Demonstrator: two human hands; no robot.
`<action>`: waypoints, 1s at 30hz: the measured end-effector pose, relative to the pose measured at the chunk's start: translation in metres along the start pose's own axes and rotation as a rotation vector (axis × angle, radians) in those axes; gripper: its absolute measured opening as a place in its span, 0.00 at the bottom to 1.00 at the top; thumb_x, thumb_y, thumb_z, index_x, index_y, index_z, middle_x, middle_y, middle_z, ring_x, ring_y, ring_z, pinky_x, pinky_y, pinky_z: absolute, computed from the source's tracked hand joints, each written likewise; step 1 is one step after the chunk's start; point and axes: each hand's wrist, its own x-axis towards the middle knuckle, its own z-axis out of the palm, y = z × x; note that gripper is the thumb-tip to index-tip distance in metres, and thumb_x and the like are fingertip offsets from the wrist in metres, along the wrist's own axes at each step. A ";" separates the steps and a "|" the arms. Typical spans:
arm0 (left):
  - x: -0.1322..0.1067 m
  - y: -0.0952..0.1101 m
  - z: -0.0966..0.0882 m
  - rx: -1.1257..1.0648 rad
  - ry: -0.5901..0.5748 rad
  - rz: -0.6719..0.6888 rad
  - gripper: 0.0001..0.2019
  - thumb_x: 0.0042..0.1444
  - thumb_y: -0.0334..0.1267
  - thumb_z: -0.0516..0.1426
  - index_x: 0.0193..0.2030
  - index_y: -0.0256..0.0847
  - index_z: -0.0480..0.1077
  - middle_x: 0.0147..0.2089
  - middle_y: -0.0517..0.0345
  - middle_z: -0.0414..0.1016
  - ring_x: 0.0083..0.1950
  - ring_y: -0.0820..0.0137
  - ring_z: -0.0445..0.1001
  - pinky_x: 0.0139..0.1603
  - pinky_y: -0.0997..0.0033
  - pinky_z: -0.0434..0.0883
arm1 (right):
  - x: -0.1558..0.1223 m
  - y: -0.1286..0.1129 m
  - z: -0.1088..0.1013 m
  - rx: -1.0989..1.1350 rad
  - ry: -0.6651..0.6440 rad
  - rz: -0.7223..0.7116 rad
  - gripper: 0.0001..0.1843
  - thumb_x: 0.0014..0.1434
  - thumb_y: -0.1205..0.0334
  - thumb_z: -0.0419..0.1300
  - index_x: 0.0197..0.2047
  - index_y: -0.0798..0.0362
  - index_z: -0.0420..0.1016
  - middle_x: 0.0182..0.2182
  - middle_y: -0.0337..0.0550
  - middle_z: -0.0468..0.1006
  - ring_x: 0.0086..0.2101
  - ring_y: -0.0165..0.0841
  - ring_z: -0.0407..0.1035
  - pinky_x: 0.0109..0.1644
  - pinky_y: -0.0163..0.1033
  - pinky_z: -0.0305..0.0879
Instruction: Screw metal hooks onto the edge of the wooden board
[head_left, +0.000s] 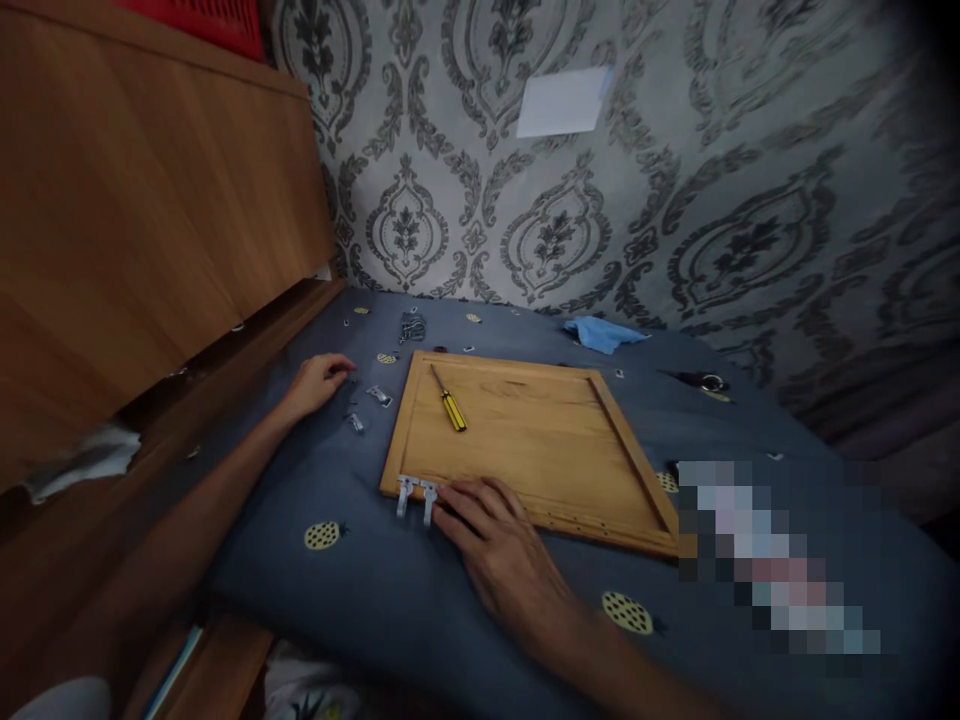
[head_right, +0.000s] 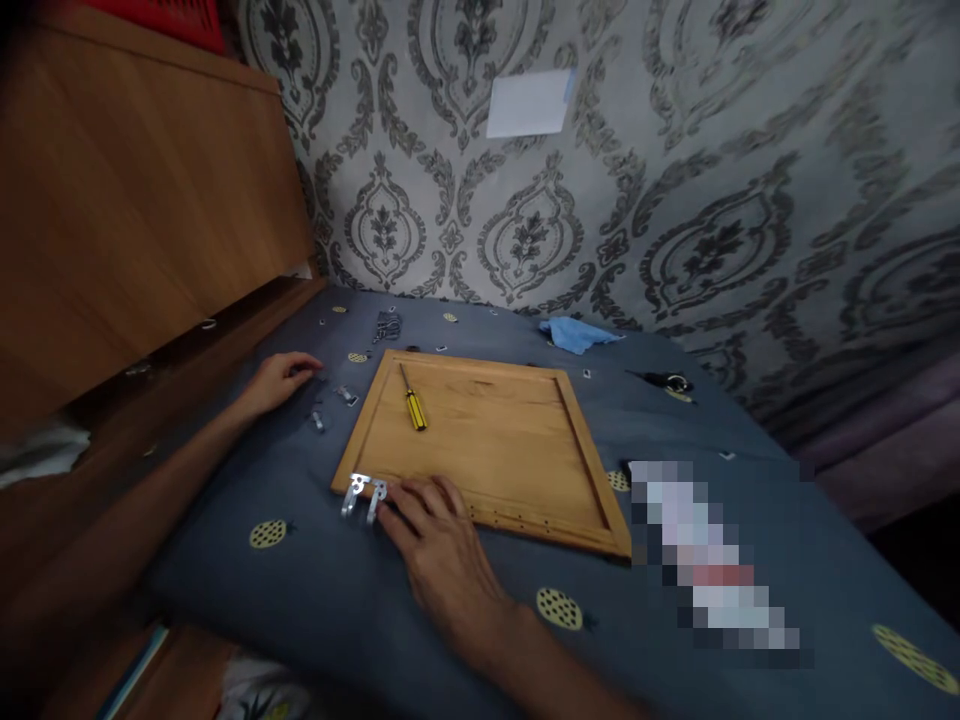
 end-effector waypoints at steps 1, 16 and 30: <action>-0.001 0.000 0.002 0.005 -0.011 0.024 0.15 0.70 0.46 0.60 0.54 0.37 0.74 0.54 0.50 0.78 0.53 0.60 0.78 0.57 0.51 0.77 | 0.000 0.000 0.000 -0.001 -0.005 -0.003 0.21 0.64 0.76 0.59 0.57 0.52 0.81 0.56 0.48 0.84 0.56 0.41 0.73 0.63 0.55 0.71; 0.017 0.006 0.023 0.158 -0.097 0.268 0.13 0.69 0.45 0.61 0.52 0.37 0.75 0.54 0.49 0.78 0.56 0.59 0.77 0.60 0.48 0.75 | -0.005 0.001 0.006 -0.012 0.011 0.023 0.21 0.65 0.73 0.61 0.59 0.49 0.80 0.56 0.46 0.83 0.56 0.40 0.73 0.65 0.54 0.69; 0.034 -0.026 -0.003 0.200 -0.068 0.075 0.16 0.69 0.44 0.61 0.58 0.37 0.73 0.57 0.48 0.77 0.54 0.60 0.79 0.55 0.52 0.79 | -0.003 0.002 0.005 -0.020 0.015 -0.007 0.20 0.65 0.73 0.60 0.57 0.50 0.81 0.56 0.46 0.84 0.55 0.42 0.74 0.63 0.55 0.70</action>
